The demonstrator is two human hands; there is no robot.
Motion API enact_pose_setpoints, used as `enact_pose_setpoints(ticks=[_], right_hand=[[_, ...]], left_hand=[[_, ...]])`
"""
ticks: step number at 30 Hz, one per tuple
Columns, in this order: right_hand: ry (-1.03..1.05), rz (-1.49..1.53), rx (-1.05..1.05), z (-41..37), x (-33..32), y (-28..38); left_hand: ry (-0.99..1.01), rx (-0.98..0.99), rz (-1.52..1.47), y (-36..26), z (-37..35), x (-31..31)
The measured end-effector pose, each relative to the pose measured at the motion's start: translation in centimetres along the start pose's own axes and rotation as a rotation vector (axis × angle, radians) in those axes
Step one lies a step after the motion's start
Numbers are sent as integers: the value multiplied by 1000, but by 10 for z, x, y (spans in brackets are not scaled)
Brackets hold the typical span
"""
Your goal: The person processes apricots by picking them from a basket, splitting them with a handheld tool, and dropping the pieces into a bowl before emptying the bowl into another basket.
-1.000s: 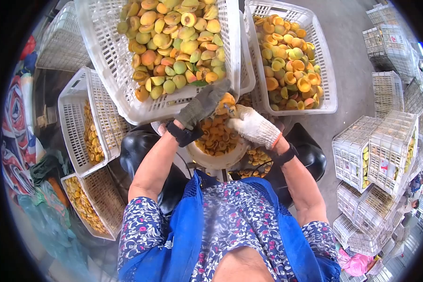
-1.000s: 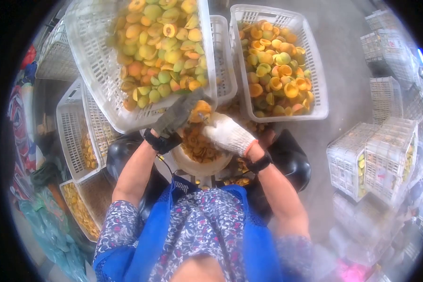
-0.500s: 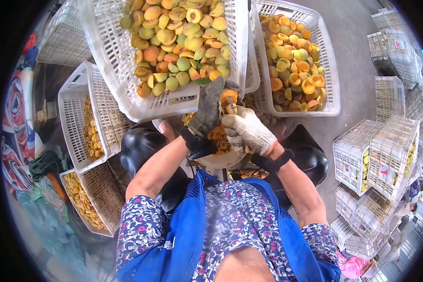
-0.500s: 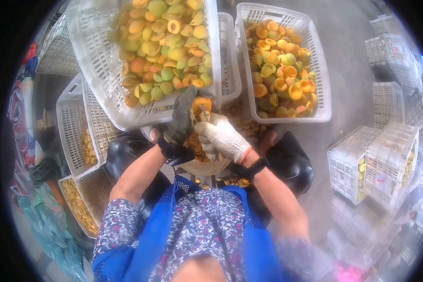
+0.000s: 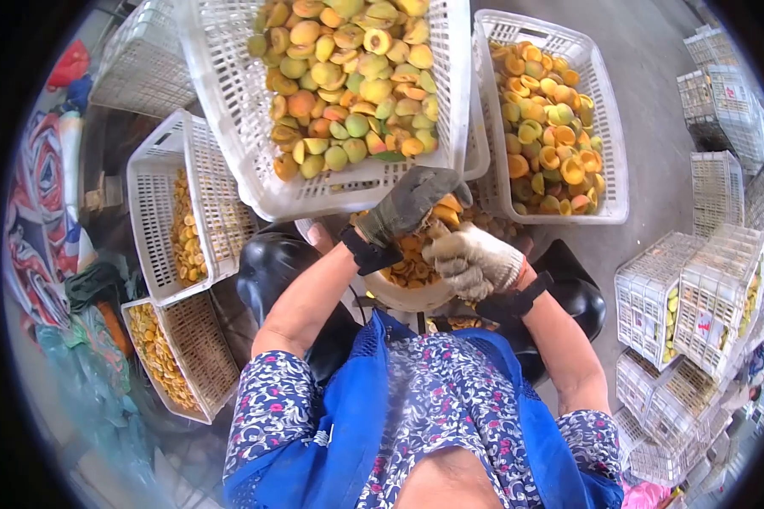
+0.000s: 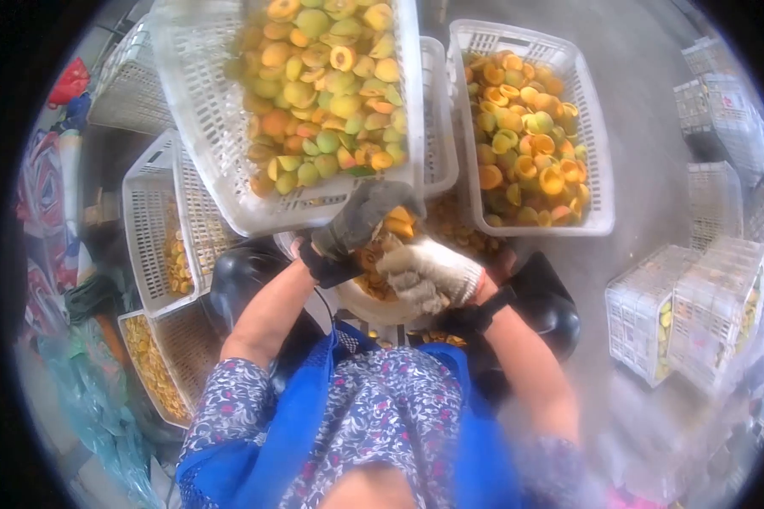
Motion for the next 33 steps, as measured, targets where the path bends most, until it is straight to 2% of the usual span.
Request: enact_pose_setpoints(ticks=[1,2,3,4,5,6,7,8,9,10,12,13,14,15,16,17,18,19,20,21,23,24,26,27,28,29,30,32,33], right_hand=[[27,-294,-157,-1,2,2],[48,-581,-316,-3,4,1],[-29,-1055,-528,19,-3,-29],[76,-1484,-1056,26,-8,-48],[-49,-1360,-874,30,-6,-56],[-159,-1225,-695,34,-4,-58],[-238,-1170,-553,27,6,-42],[-232,-1163,-571,27,6,-39],[-254,-1176,-635,28,5,-36],[-280,-1189,-695,28,4,-33],[-303,-1230,-660,31,3,-29],[-326,-1171,-629,33,3,-28],[-348,-1111,-595,34,1,-30],[-260,-1317,-757,40,-2,-37],[-182,-1523,-917,45,-9,-41],[-258,-1326,-898,40,-11,-40],[-333,-1128,-881,36,-8,-39],[-347,-1112,-847,44,-9,-45],[-387,-1008,-723,32,-5,-34],[-389,-1046,-679,32,-5,-33],[-398,-1081,-624,31,-5,-32],[-389,-1088,-639,29,-5,-30],[-377,-1093,-664,31,-9,-30],[-416,-1044,-825,37,-14,-35],[-451,-989,-990,37,-16,-32],[-474,-1006,-1101,35,-20,-29],[-481,-969,-1051,35,-21,-24],[-499,-930,-825,14,-16,1],[-529,-1072,-1129,28,-22,-7]], left_hand=[[19,91,185,10,4,-12],[22,93,206,14,-3,-21],[-299,-257,-15,19,-12,-33],[-620,-596,-242,19,-20,-45],[-704,-765,-608,5,-22,-54],[-708,-749,-587,3,-22,-57],[-868,-780,-565,8,-28,-59],[-1028,-809,-544,16,-34,-63],[-936,-761,-561,10,-29,-64],[-934,-756,-547,9,-20,-64],[-675,-524,-580,-4,17,-55],[-675,-524,-580,-21,35,-58],[-520,-414,-208,-40,54,-63],[-350,-294,152,-47,72,-70],[-207,-133,692,-10,82,-108],[-285,64,1156,30,71,-137],[-183,-15,1428,53,62,-165],[-122,-82,1540,59,58,-179],[-56,-157,1652,65,53,-185],[-45,-136,1636,73,51,-188],[83,-58,1911,87,48,-190],[82,-51,1904,87,53,-189],[257,-158,1871,81,64,-195],[206,-90,1756,87,62,-204],[205,-93,1770,67,65,-194],[65,-232,1625,49,66,-181],[-68,-365,1471,35,64,-175],[-194,-439,567,32,57,-171],[-244,-570,258,0,54,-145]])
Point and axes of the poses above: each hand's wrist, its own z-axis towards the middle knuckle, its own x-axis out of the palm, y = z × x, the point moved 1 cm from there along z, towards the middle knuckle, and after that the axes turned 12 degrees about -y, right-handed, at the moved point
